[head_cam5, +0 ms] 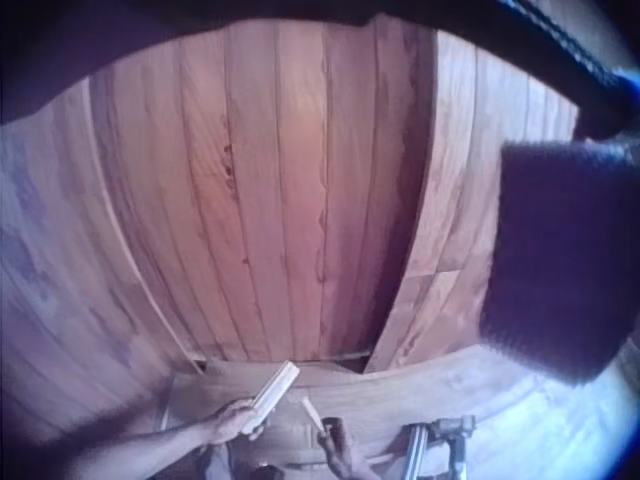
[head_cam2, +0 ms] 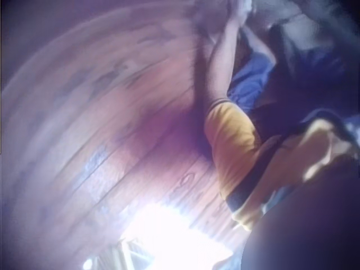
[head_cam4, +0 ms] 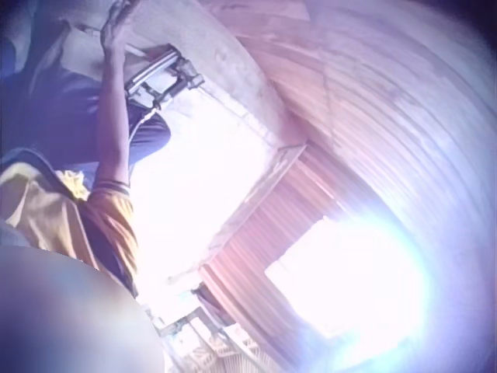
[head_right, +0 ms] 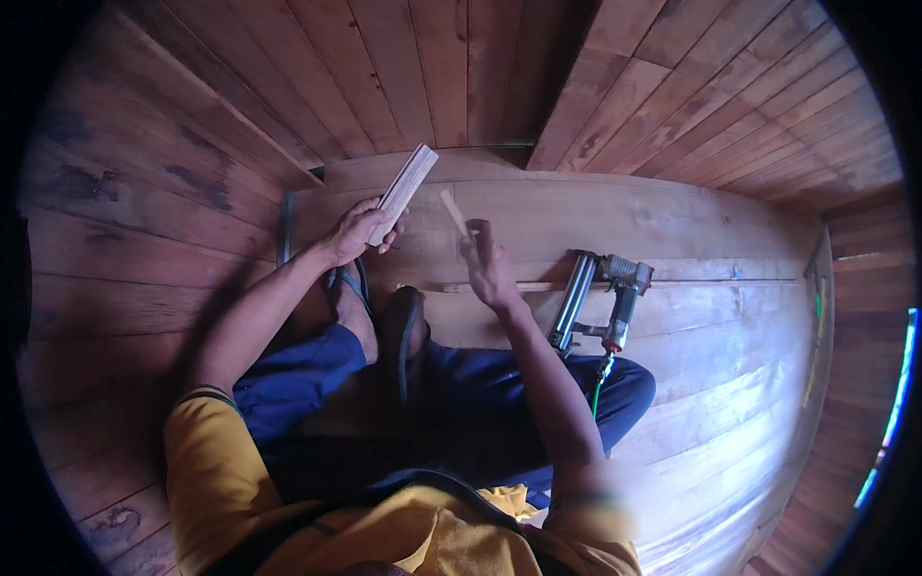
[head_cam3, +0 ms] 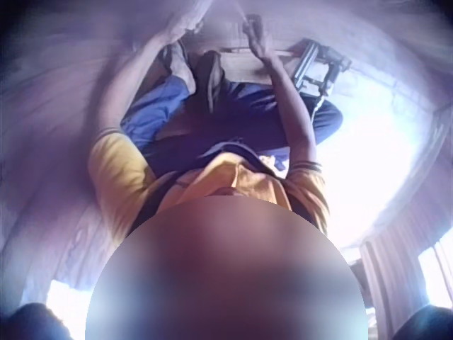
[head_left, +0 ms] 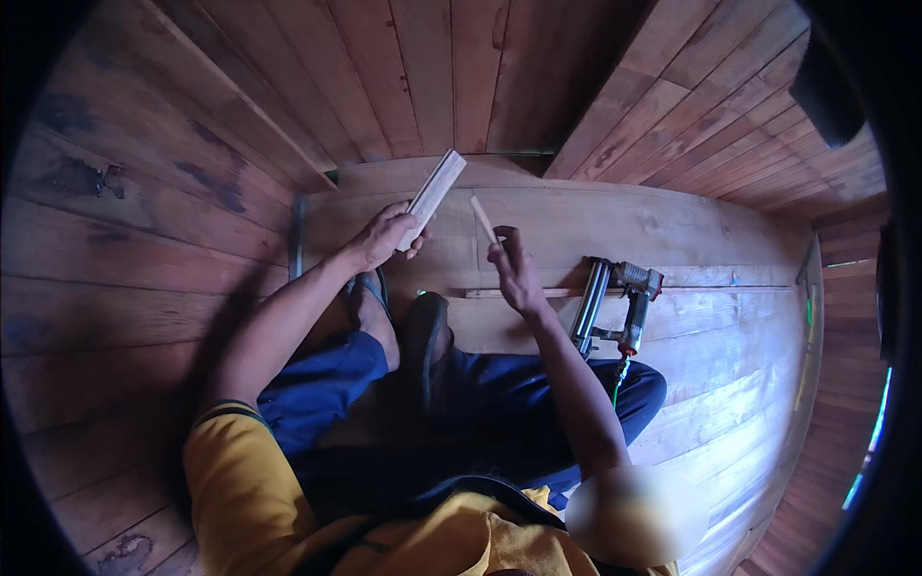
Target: The person installs wooden planks onto a curved wooden wall using a pneumatic nail gun. They measure and cut planks with a hand saw, then position and nail them into place.
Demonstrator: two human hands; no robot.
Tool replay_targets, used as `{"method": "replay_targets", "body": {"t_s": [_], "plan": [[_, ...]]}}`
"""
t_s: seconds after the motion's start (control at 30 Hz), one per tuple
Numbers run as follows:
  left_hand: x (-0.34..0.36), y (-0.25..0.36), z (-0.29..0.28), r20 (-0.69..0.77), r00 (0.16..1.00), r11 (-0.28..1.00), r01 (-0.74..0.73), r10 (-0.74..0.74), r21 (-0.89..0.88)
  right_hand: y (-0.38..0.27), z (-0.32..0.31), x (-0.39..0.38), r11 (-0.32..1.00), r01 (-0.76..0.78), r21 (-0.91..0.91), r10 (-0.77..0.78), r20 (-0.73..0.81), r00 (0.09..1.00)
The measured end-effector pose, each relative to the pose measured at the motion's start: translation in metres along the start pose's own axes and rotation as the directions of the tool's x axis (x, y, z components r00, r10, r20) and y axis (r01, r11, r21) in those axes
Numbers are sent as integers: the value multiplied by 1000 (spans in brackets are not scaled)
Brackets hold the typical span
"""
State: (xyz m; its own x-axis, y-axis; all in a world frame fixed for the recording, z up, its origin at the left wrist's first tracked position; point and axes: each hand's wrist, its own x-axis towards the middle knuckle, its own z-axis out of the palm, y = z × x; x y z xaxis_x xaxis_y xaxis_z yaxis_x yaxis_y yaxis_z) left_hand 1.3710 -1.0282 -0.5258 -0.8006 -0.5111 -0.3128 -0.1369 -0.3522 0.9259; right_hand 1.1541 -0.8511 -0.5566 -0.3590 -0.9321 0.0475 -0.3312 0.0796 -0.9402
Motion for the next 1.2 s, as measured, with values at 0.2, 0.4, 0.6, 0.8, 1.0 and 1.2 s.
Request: {"method": "replay_targets", "body": {"t_s": [0.2,0.4,0.6,0.8,1.0,1.2], "plan": [[-2,15,39,-33,994,829,-65,101,556,-23,-17,-24,856,-262,446,227,130,965],[-5,15,45,-67,985,718,-70,161,692,-13,-2,-22,848,-269,457,211,174,962],[-6,6,37,-98,966,676,-92,238,731,5,-2,-22,972,-51,229,34,78,996],[-7,1,35,-4,867,451,-255,498,856,6,2,-24,988,-45,145,21,161,987],[-14,10,46,-14,891,540,-261,453,800,8,13,-23,964,-119,239,67,215,974],[-15,17,62,22,892,538,-292,452,791,4,10,-25,956,-85,282,23,217,976]]}}
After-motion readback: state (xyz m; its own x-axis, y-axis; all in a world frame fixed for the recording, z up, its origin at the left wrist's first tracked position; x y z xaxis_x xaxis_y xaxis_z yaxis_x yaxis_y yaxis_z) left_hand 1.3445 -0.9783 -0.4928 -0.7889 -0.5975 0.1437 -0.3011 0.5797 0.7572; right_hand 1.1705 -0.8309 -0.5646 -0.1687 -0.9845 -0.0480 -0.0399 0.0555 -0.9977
